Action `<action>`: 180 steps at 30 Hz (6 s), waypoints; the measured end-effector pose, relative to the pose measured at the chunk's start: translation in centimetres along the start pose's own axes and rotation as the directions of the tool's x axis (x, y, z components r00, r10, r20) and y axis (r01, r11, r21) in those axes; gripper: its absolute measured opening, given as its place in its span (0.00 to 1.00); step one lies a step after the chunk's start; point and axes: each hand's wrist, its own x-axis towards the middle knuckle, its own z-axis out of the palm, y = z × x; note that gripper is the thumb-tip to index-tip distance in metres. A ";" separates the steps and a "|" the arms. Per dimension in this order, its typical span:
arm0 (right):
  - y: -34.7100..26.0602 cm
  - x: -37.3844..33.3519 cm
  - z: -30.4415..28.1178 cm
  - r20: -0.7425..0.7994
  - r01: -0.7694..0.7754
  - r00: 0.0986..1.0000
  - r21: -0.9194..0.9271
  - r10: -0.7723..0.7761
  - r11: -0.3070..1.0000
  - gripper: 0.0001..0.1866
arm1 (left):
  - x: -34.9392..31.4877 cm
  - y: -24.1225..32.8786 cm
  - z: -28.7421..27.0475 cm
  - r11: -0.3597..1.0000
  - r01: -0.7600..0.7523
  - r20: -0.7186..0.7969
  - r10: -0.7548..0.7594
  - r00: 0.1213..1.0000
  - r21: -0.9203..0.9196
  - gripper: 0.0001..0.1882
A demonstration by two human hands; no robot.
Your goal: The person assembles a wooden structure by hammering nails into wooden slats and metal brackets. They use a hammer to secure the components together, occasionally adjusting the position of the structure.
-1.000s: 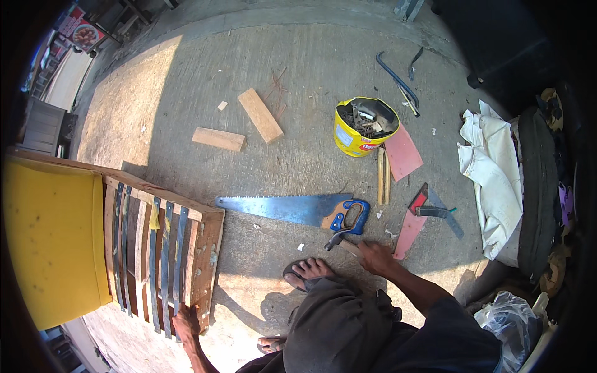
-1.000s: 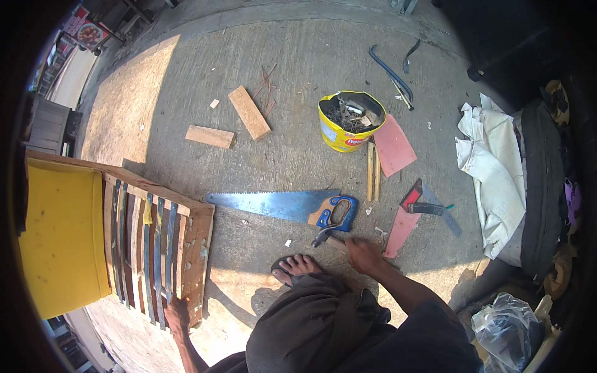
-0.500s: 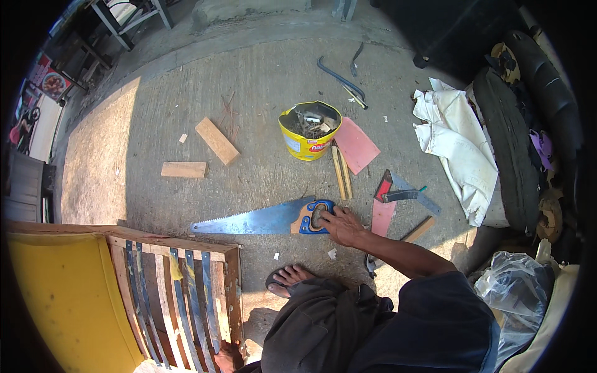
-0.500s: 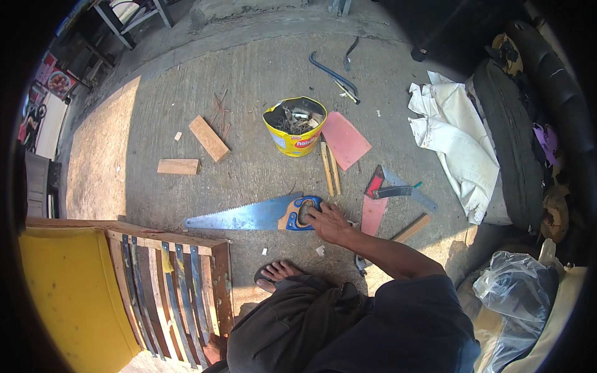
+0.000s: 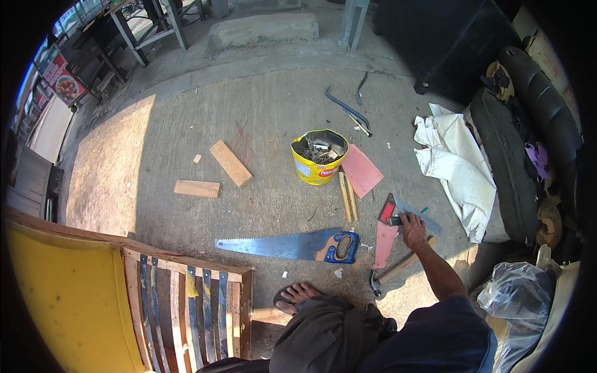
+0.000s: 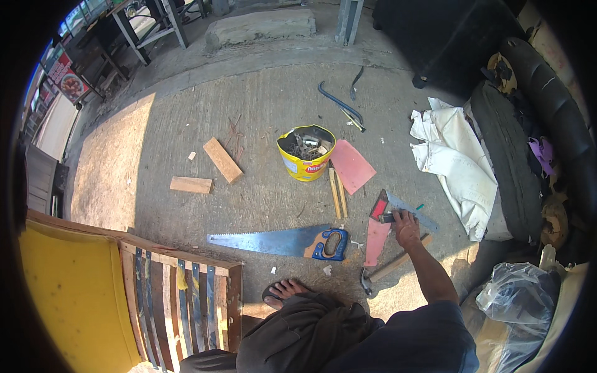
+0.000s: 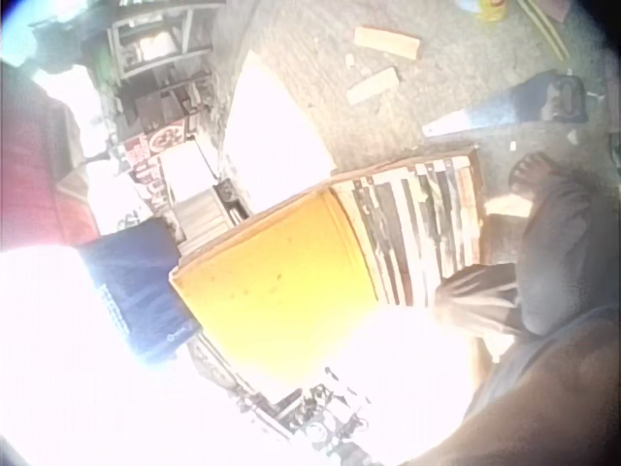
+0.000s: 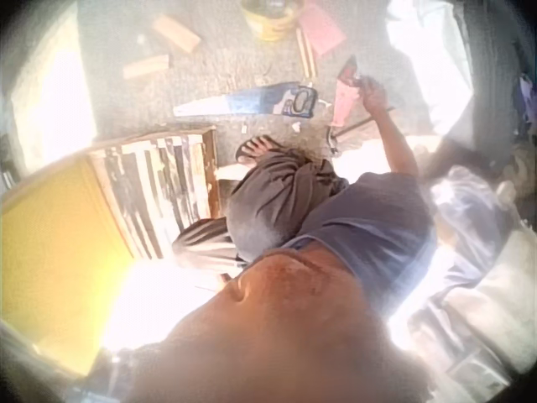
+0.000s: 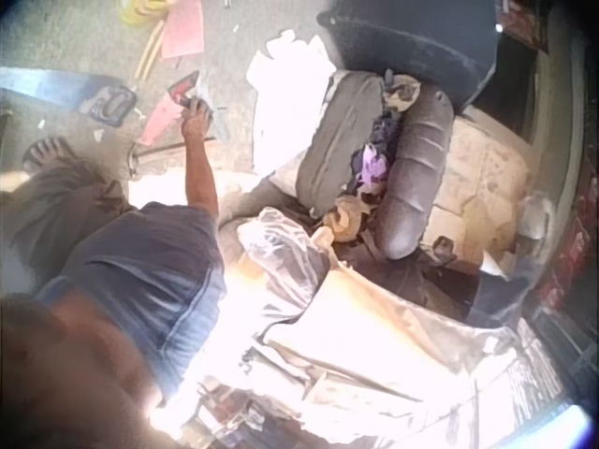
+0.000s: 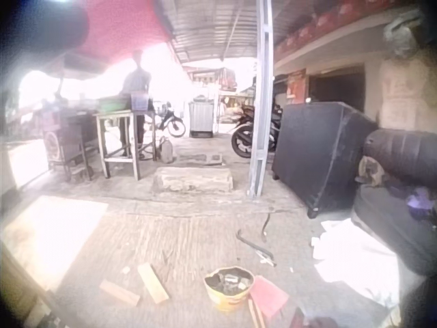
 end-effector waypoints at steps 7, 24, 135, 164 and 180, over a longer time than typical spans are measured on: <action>-6.0 -0.1 -5.3 -0.056 0.107 0.994 0.398 -0.092 0.911 0.15 | -1.2 0.2 -3.6 0.988 0.048 -0.146 -0.070 0.987 -0.146 0.12; -46.3 -15.2 -15.7 0.056 0.523 0.163 0.841 -0.985 0.134 0.29 | -1.2 -1.2 -1.8 0.841 0.156 -0.106 -0.244 0.964 -0.518 0.19; -1.7 -14.4 1.7 0.048 0.621 0.755 0.268 -0.654 0.737 0.39 | 0.9 -4.8 2.6 0.285 0.305 0.213 -0.313 0.926 -0.909 0.24; -49.5 -16.9 -16.2 -0.287 0.931 -0.085 0.318 -0.954 -0.179 0.31 | 1.2 -2.0 0.8 0.465 0.481 0.246 -0.479 0.843 -0.743 0.26; -49.4 -16.2 -15.2 -0.298 0.963 -0.128 0.190 -0.946 -0.190 0.32 | 1.0 -1.8 1.7 0.623 0.305 0.000 -0.440 0.898 -0.720 0.24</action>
